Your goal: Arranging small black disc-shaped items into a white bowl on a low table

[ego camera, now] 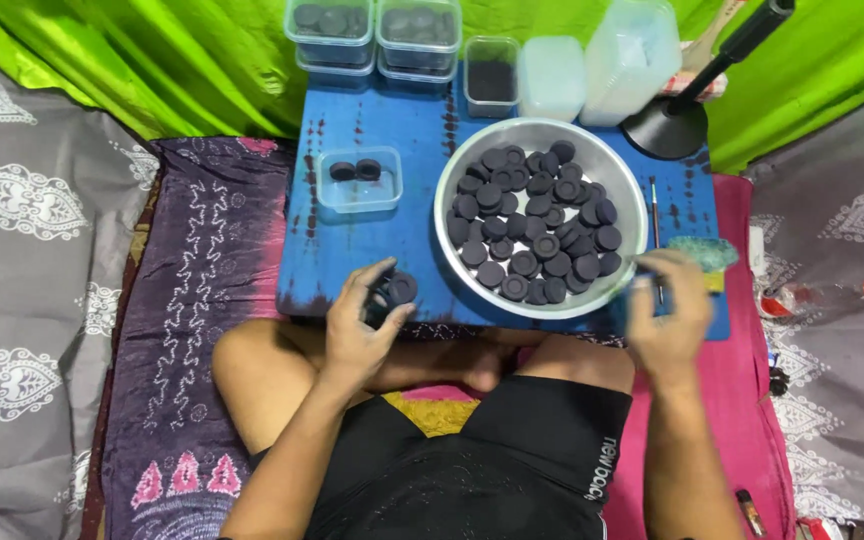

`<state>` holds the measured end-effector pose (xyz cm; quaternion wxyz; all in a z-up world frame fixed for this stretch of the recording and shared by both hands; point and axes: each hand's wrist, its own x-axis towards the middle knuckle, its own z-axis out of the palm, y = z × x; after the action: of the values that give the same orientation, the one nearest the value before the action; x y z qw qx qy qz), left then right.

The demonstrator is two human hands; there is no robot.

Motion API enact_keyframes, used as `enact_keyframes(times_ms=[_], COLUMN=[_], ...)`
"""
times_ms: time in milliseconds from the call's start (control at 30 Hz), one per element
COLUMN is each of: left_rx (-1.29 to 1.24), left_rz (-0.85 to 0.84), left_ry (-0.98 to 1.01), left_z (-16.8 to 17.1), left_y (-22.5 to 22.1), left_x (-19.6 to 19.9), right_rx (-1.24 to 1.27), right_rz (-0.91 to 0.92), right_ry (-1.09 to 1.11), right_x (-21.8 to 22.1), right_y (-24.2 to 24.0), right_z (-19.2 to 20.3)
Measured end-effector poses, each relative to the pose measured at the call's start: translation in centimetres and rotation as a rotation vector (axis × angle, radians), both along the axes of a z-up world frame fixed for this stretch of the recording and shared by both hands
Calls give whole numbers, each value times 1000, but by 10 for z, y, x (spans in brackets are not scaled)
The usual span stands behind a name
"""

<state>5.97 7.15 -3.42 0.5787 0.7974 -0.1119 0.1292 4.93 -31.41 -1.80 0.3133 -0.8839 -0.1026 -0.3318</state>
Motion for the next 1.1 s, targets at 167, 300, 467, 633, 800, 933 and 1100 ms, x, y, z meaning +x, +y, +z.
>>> enact_keyframes(times_ms=[167, 300, 467, 633, 800, 933, 1100], left_rx=[68, 162, 232, 283, 273, 309, 363], left_rz=[-46, -82, -59, -73, 104, 123, 107], left_ry=[-270, -476, -546, -535, -272, -145, -89], left_z=[-5, -11, -13, -1, 11, -1, -5], left_y=[-3, -1, 13, 43, 75, 75, 77], left_x=[8, 18, 32, 56, 91, 101, 103], right_rx=[118, 186, 214, 148, -92, -178, -382], right_rz=[389, 573, 567, 528, 446, 435, 450], right_ry=[326, 452, 524, 513, 330, 278, 300], right_x=[15, 36, 57, 87, 132, 163, 193], right_y=[123, 174, 204, 219, 226, 243, 263], right_z=[53, 54, 47, 46, 51, 38, 16])
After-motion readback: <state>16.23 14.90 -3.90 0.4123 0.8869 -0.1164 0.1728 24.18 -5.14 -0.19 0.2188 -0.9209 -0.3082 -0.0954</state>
